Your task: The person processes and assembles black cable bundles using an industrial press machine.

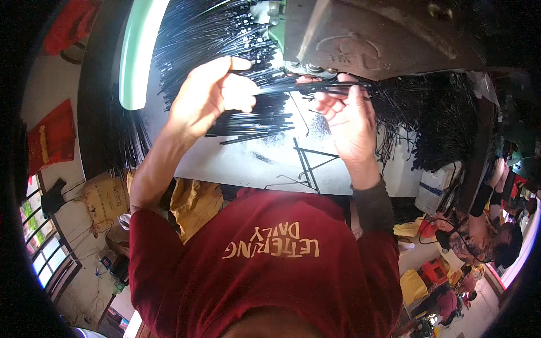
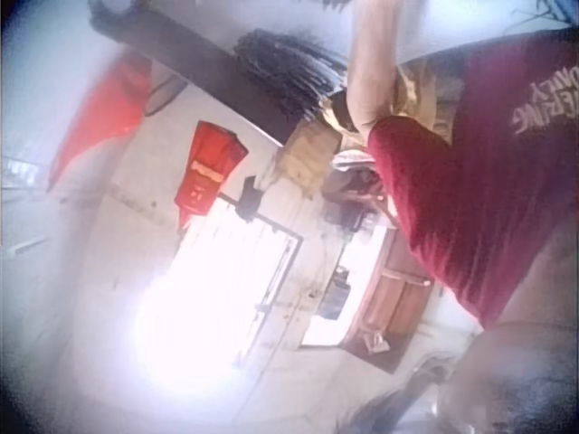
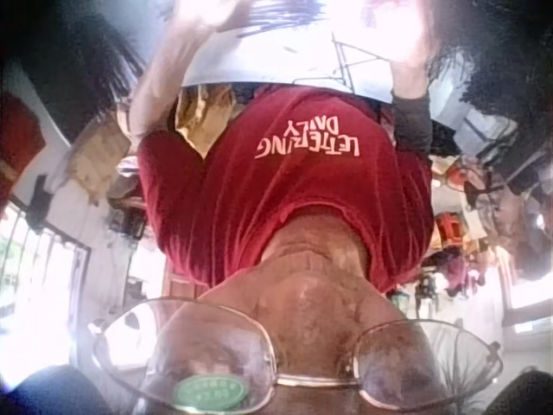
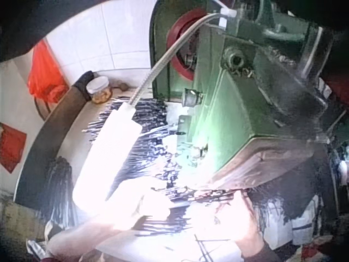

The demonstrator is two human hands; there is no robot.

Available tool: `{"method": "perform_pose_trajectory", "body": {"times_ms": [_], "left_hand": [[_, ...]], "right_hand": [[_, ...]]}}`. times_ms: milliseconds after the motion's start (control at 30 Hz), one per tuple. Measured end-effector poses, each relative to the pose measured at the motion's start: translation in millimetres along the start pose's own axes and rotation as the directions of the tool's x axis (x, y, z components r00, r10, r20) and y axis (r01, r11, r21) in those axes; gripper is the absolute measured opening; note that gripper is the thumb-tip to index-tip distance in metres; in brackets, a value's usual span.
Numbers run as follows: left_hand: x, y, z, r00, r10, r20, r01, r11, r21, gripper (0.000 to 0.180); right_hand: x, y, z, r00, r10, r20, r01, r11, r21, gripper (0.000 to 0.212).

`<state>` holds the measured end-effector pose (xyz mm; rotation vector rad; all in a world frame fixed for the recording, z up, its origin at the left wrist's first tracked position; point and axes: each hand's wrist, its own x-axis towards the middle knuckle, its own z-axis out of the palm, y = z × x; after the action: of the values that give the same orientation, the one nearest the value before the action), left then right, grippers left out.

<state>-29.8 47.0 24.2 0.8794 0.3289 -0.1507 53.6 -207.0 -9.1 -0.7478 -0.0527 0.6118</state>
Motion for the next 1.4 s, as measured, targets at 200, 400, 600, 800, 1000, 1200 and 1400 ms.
{"method": "perform_pose_trajectory", "body": {"times_ms": [200, 400, 600, 800, 1000, 1200, 1400], "left_hand": [[7.9, -37.2, 30.2, 0.999, 0.022, -0.032, -0.031, 0.950, -0.310, 0.029], [15.6, -56.3, 38.0, 0.988, 0.140, -0.067, -0.155, 0.859, -0.488, 0.020], [14.8, -50.3, 42.4, 0.984, 0.160, -0.081, -0.179, 0.898, -0.402, 0.018], [12.7, -48.5, 44.7, 0.967, 0.237, -0.092, -0.253, 0.930, -0.266, 0.022], [16.8, -49.2, 38.6, 0.972, 0.196, -0.129, -0.230, 0.910, -0.346, 0.026], [19.5, -46.8, 39.3, 0.988, 0.109, -0.106, -0.140, 0.927, -0.347, 0.022], [21.4, -48.4, 40.5, 0.985, 0.120, -0.124, -0.157, 0.922, -0.355, 0.018]], "right_hand": [[2.4, -3.3, 1.4, 0.995, -0.062, -0.076, 0.062, 0.998, 0.003, 0.030], [5.1, 2.8, 1.3, 0.990, -0.098, -0.099, 0.092, 0.994, -0.063, 0.028], [8.4, 0.3, 3.3, 0.990, -0.114, -0.087, 0.105, 0.990, -0.096, 0.027], [9.0, 1.6, 7.9, 0.988, -0.110, -0.106, 0.098, 0.989, -0.113, 0.027], [8.0, 2.8, 5.0, 0.991, -0.083, -0.101, 0.070, 0.989, -0.129, 0.026], [7.7, 3.0, 9.1, 0.989, -0.117, -0.086, 0.103, 0.982, -0.157, 0.025], [7.8, 3.2, 4.9, 0.990, -0.132, -0.040, 0.124, 0.978, -0.170, 0.024]]}}
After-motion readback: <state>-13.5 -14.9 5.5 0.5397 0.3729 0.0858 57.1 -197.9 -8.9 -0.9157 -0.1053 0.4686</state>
